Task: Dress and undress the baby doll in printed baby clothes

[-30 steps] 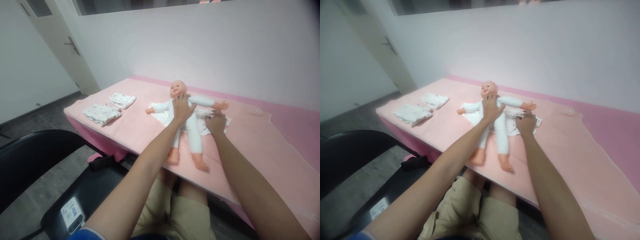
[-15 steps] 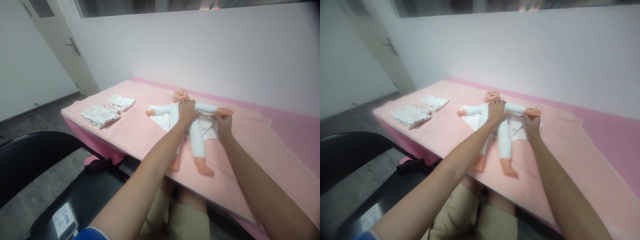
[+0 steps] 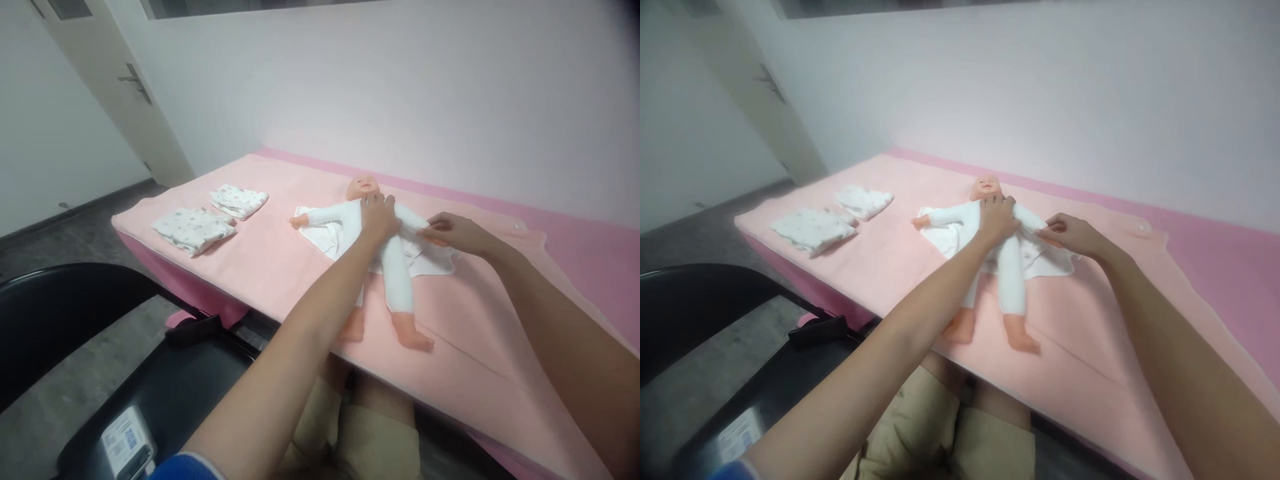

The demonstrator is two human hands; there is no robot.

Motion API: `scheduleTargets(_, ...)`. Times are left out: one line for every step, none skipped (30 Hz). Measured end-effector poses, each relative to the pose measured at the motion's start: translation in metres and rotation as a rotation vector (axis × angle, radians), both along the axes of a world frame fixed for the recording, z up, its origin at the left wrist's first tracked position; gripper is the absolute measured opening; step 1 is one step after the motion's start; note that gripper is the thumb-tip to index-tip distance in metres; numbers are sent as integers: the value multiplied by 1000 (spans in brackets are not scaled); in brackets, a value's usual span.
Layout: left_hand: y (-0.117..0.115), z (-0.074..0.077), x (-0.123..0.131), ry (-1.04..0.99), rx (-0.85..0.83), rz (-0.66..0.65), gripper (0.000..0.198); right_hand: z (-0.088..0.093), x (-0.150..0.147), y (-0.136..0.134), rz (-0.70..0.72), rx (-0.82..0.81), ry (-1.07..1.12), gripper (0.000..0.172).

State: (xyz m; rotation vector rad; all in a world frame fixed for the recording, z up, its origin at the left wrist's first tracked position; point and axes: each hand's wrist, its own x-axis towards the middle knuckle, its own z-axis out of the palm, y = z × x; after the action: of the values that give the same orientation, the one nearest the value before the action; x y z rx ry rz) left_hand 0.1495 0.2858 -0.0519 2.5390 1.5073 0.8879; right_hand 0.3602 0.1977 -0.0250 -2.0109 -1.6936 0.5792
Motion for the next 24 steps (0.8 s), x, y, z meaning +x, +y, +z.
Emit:
scheduleTargets(3, 2, -2, -14, -19, -18, 43, -2, -4, 5, -4, 5, -66, 56)
scheduleTargets(6, 5, -7, -30, -32, -46, 42, -5, -9, 9, -5, 20, -135, 54)
scheduleTargets(10, 7, -14, -48, -39, -77, 40, -10, -14, 14, -4, 44, -203, 52)
scheduleTargets(13, 10, -23, -70, -39, -97, 36, -14, -19, 18, -6, 69, -267, 51)
scheduleTargets(17, 11, -35, -94, -31, -99, 33, -19, -25, 21, -17, 94, -322, 52)
scheduleTargets(19, 12, -49, -112, -25, -77, 31, -25, -30, 24, -38, 113, -363, 53)
scheduleTargets(22, 11, -66, -126, -28, -24, 30, -30, -35, 26, -67, 131, -390, 55)
scheduleTargets(24, 9, -83, -123, -36, 39, 29, -36, -41, 27, -96, 148, -401, 57)
scheduleTargets(26, 7, -100, -101, -57, 94, 28, -41, -46, 28, -120, 168, -399, 60)
scheduleTargets(28, 4, -117, -70, -84, 134, 27, -45, -51, 28, -137, 196, -388, 61)
scheduleTargets(29, 0, -132, -34, -124, 161, 26, -50, -56, 29, -149, 230, -372, 63)
scheduleTargets(30, -4, -145, -1, -158, 167, 28, -53, -61, 29, -161, 262, -358, 64)
scheduleTargets(31, -7, -155, 30, -185, 162, 32, -56, -65, 29, -176, 292, -349, 64)
scheduleTargets(32, -10, -162, 60, -199, 147, 37, -58, -69, 29, -195, 314, -348, 63)
scheduleTargets(32, -13, -167, 87, -197, 127, 42, -59, -72, 29, -214, 328, -352, 61)
scheduleTargets(32, -15, -169, 110, -185, 115, 46, -59, -74, 30, -229, 334, -359, 59)
scheduleTargets(31, -17, -169, 129, -167, 110, 49, -59, -75, 30, -236, 338, -365, 57)
scheduleTargets(31, -18, -168, 144, -147, 113, 49, -58, -76, 31, -236, 342, -368, 55)
scheduleTargets(30, -18, -167, 154, -129, 124, 48, -55, -75, 31, -231, 348, -367, 54)
scheduleTargets(28, -18, -165, 161, -115, 136, 46, -52, -74, 30, -225, 352, -361, 54)
scheduleTargets(26, -18, -163, 166, -105, 141, 44, -47, -73, 28, -224, 354, -352, 53)
scheduleTargets(24, -16, -161, 170, -99, 136, 42, -41, -71, 26, -233, 349, -339, 54)
scheduleTargets(21, -14, -159, 170, -94, 127, 41, -33, -68, 21, -247, 336, -326, 54)
scheduleTargets(17, -12, -156, 163, -86, 115, 41, -24, -65, 16, -264, 316, -314, 54)
